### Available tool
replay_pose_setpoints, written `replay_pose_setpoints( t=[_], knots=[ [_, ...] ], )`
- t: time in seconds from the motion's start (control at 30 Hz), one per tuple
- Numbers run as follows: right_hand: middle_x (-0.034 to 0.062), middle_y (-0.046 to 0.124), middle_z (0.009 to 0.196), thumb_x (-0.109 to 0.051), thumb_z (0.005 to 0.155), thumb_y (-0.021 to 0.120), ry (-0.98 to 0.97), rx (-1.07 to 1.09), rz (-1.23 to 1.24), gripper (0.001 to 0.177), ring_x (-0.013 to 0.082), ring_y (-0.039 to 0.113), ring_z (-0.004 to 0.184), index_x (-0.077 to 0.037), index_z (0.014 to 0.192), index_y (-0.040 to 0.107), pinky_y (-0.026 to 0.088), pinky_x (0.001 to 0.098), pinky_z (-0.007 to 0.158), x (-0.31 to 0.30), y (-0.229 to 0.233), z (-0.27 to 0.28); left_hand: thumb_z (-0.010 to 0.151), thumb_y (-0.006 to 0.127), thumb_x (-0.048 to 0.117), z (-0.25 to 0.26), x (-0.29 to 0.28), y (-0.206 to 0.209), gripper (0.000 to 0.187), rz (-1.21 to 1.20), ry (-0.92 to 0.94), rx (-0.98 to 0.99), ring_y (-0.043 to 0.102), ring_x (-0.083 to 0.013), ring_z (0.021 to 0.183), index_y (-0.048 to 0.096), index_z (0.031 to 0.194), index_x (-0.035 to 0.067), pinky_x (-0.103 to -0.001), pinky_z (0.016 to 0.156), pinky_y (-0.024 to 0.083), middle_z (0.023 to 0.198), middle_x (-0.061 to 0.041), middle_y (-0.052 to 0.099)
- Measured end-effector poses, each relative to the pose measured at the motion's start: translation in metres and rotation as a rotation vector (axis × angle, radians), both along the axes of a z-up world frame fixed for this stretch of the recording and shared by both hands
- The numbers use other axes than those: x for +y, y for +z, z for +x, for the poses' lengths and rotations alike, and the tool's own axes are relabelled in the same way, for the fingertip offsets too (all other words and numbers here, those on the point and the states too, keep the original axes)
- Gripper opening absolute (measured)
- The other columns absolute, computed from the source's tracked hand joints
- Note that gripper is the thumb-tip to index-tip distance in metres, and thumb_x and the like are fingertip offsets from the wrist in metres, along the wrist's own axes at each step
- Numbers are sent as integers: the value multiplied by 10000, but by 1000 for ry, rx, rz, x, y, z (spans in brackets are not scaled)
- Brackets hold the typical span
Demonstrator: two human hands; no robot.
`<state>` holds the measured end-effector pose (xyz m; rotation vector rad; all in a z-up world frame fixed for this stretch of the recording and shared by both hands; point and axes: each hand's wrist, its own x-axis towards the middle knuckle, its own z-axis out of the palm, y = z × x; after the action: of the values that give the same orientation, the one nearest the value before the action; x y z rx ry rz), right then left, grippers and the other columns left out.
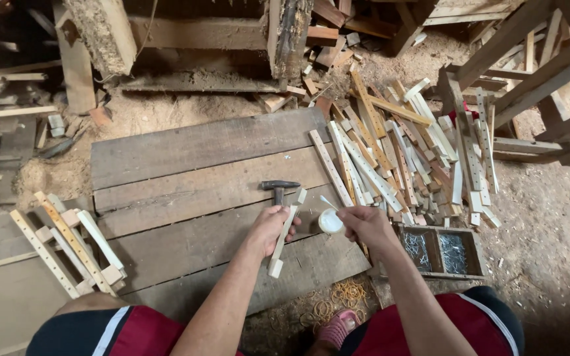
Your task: Hammering small nails into wooden strips to assemble furniture components.
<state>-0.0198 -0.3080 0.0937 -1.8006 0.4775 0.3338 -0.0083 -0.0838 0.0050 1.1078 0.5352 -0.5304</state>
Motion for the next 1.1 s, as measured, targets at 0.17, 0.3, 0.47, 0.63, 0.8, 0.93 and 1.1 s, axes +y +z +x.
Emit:
replay_pose_setpoints(
  t=[0.17,0.3,0.47,0.63,0.8,0.93,1.1],
  knots=[
    [199,688,607,-126,891,752,66,-66,-79,226,203,656,560,5,1069,800,561,293,567,24,23,-5,1028,500,178,-8,-2,22,238,-54,-35,10,617,-188,510,628,1136,10,-286,391,500,788,-156,722],
    [186,646,577,-90,877,754,110,-74,-44,219,186,613,567,22,1061,795,568,301,581,14,-27,5,1026,491,183,-10,-2,31,245,-60,-59,0,616,-178,517,628,1137,13,-277,401,495,806,-154,725],
    [196,698,641,-67,844,776,41,-72,-7,260,180,626,567,51,1075,782,561,277,557,17,-16,3,1032,498,189,-7,-8,16,212,-92,-81,10,624,-187,513,625,1119,43,-279,395,486,794,-151,736],
    [217,715,665,-84,857,795,56,-88,7,269,197,638,567,59,1085,779,575,310,558,6,-44,12,1032,507,192,-6,-8,10,208,-105,-90,13,627,-181,514,621,1133,50,-277,396,485,799,-144,744],
    [173,653,585,-69,830,791,39,-103,22,269,180,612,522,44,1073,780,571,292,516,5,-36,11,1039,510,200,-4,-8,5,206,-122,-95,9,632,-194,517,627,1131,58,-282,397,478,804,-153,744],
    [191,681,613,-57,835,791,68,-111,52,264,180,615,531,81,1059,768,553,290,521,10,-25,5,1042,506,189,-2,-9,7,199,-126,-76,3,622,-196,508,624,1121,50,-284,392,473,794,-155,737],
    [213,671,605,32,793,796,151,-26,158,231,208,595,529,106,1011,785,552,337,523,37,45,-18,1054,487,190,13,-5,-18,232,-130,89,-40,632,-215,498,669,1106,55,-316,377,478,752,-149,716]
  ],
)
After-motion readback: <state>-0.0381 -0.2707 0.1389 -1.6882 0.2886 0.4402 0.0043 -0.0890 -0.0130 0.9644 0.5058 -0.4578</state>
